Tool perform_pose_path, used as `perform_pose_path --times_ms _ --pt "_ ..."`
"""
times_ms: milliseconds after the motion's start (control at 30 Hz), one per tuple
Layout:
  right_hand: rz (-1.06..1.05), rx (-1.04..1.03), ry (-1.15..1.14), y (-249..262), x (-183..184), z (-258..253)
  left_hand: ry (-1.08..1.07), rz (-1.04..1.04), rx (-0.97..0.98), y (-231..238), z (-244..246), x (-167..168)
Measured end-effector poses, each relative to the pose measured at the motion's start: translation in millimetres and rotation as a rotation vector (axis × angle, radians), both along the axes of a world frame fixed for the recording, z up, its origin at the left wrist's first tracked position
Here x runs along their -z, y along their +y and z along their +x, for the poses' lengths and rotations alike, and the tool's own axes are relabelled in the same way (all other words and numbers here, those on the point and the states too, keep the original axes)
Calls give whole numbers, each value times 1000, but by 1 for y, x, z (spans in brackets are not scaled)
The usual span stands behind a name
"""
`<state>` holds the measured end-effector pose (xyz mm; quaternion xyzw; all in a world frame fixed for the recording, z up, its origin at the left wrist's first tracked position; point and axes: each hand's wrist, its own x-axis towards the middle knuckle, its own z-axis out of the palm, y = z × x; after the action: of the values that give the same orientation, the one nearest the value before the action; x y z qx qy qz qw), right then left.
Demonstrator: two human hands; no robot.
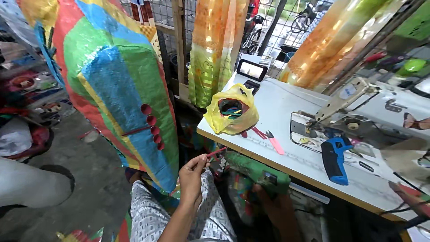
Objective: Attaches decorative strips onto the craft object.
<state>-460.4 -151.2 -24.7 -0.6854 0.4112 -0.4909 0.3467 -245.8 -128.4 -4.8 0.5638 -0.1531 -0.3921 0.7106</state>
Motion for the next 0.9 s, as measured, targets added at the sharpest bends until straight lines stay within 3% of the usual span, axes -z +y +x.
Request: perform_pose_path --times_ms 733,900 --pt "-19 80 38 -8 -2 -9 25 -2 2 -2 -1 -1" --pt "-58 315 261 -19 -10 -22 5 5 6 1 2 1"
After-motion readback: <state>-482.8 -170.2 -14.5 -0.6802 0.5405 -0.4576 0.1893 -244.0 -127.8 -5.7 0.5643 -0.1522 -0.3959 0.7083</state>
